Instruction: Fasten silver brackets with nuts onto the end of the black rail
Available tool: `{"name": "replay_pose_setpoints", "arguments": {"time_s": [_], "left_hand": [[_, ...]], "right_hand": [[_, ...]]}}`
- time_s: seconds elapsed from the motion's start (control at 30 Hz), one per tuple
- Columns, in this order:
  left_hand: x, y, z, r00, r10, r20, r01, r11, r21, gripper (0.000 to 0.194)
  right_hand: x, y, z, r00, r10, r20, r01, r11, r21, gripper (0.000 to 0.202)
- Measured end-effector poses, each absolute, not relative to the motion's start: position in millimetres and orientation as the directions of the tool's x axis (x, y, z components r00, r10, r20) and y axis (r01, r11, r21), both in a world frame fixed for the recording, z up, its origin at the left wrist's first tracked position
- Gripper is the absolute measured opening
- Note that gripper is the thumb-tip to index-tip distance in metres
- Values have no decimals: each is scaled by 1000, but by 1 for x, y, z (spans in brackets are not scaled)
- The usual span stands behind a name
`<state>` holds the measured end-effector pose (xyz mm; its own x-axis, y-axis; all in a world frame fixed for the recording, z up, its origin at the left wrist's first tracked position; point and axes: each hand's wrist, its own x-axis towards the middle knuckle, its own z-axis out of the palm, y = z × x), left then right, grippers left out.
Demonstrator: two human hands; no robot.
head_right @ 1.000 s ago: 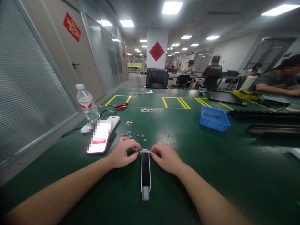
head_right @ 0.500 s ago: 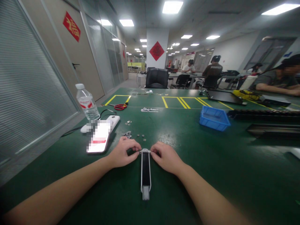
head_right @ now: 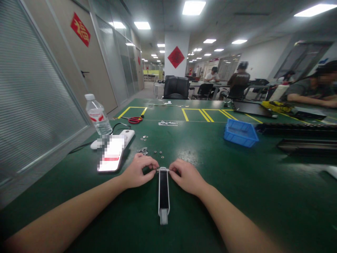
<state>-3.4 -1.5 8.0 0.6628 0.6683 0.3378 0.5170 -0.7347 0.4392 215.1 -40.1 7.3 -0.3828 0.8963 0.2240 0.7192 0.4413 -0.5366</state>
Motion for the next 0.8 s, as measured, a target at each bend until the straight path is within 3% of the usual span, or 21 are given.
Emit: {"name": "replay_pose_setpoints", "arguments": {"time_s": [0.8], "left_hand": [[-3, -2, 10, 686, 656, 316, 496, -738, 456, 15]], "right_hand": [[216, -40, 6, -385, 896, 222, 714, 442, -542, 10]]}}
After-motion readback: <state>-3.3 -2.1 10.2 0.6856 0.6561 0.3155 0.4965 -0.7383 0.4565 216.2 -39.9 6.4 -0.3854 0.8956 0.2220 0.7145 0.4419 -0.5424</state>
